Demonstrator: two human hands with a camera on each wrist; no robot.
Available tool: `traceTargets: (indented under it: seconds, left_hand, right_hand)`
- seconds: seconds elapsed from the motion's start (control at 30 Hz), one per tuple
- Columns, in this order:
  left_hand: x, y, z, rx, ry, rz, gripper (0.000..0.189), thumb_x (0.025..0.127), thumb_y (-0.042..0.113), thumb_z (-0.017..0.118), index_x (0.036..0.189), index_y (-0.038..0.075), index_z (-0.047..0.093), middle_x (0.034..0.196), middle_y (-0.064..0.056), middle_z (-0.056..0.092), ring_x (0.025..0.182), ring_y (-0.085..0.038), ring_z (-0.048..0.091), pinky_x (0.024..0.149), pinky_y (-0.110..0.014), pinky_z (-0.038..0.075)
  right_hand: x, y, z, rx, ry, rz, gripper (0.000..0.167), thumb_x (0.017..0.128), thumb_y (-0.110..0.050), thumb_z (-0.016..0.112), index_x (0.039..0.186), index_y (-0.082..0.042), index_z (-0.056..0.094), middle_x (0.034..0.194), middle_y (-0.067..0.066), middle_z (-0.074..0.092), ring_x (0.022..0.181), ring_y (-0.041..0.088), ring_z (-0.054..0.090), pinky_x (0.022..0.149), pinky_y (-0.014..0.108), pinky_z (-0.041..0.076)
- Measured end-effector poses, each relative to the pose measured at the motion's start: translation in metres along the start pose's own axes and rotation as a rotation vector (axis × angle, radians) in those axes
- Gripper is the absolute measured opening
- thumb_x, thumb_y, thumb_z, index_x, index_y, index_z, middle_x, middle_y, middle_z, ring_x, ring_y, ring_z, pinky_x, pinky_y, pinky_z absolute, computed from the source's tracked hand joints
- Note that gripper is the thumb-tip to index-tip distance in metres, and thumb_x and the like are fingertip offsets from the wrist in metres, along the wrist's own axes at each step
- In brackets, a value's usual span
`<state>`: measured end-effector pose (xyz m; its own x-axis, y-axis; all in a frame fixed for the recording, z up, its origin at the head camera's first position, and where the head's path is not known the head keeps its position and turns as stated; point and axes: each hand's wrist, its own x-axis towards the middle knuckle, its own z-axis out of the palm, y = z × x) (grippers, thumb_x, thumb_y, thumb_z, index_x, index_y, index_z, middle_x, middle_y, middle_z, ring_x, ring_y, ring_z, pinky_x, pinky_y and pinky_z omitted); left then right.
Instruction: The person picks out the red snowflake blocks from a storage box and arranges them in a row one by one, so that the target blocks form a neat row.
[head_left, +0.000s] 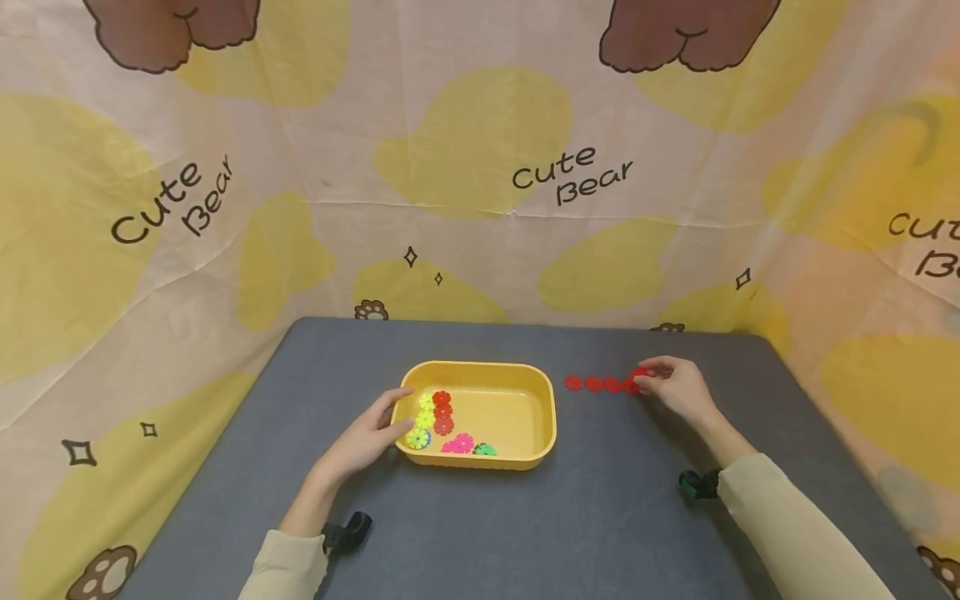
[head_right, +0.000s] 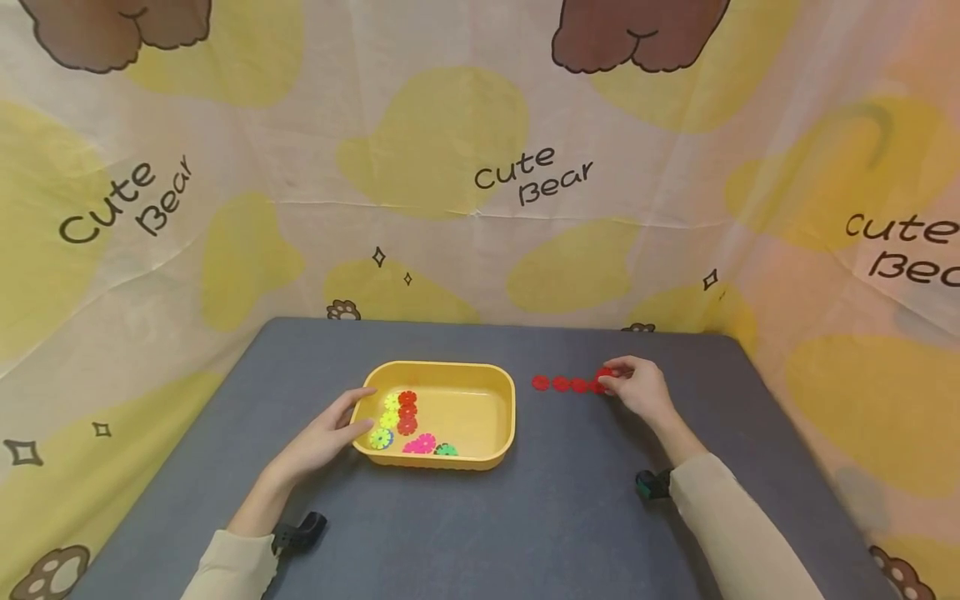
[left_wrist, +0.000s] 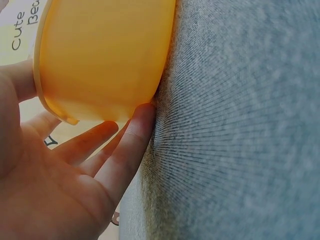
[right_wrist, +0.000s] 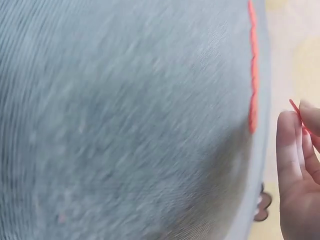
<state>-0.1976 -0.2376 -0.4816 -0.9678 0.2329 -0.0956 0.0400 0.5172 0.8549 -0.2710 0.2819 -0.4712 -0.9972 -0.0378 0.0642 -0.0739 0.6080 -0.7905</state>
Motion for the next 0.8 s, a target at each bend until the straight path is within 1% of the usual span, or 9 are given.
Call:
traceTargets:
  seconds: [0.13, 0.33, 0.53, 0.8]
  left_hand:
    - [0.0, 0.001, 0.0, 0.003, -0.002, 0.004, 0.059, 0.101, 0.036, 0.063, 0.153, 0.021, 0.04, 0.164, -0.017, 0.027, 0.148, -0.045, 0.029, 0.113, -0.063, 0.031]
    - [0.001, 0.001, 0.0, 0.01, -0.001, 0.008, 0.057, 0.101, 0.032, 0.063, 0.153, 0.021, 0.04, 0.164, -0.017, 0.026, 0.147, -0.046, 0.031, 0.112, -0.064, 0.033]
    - [0.001, 0.0, 0.0, 0.011, 0.003, 0.015, 0.057, 0.102, 0.031, 0.063, 0.153, 0.021, 0.04, 0.164, -0.017, 0.027, 0.147, -0.046, 0.03, 0.112, -0.063, 0.033]
    - [-0.001, 0.0, 0.0, 0.015, 0.011, 0.001, 0.057, 0.101, 0.033, 0.063, 0.153, 0.022, 0.04, 0.164, -0.016, 0.027, 0.147, -0.046, 0.03, 0.112, -0.064, 0.033]
  right_hand:
    - [0.0, 0.011, -0.001, -0.046, 0.005, 0.024, 0.036, 0.095, -0.014, 0.072, 0.123, 0.007, 0.065, 0.107, 0.022, 0.072, 0.083, 0.025, 0.074, 0.072, 0.036, 0.06]
    - [0.0, 0.021, -0.004, -0.079, -0.004, 0.032, 0.036, 0.095, -0.012, 0.073, 0.121, 0.011, 0.065, 0.105, 0.025, 0.071, 0.081, 0.027, 0.074, 0.07, 0.036, 0.06]
    - [0.002, 0.024, -0.004, -0.12, -0.018, 0.031, 0.035, 0.095, -0.012, 0.072, 0.12, 0.011, 0.065, 0.104, 0.025, 0.071, 0.077, 0.025, 0.072, 0.068, 0.037, 0.06]
    - [0.005, 0.023, -0.003, -0.159, -0.041, 0.038, 0.031, 0.098, -0.012, 0.069, 0.12, 0.01, 0.064, 0.104, 0.024, 0.071, 0.074, 0.022, 0.07, 0.066, 0.038, 0.059]
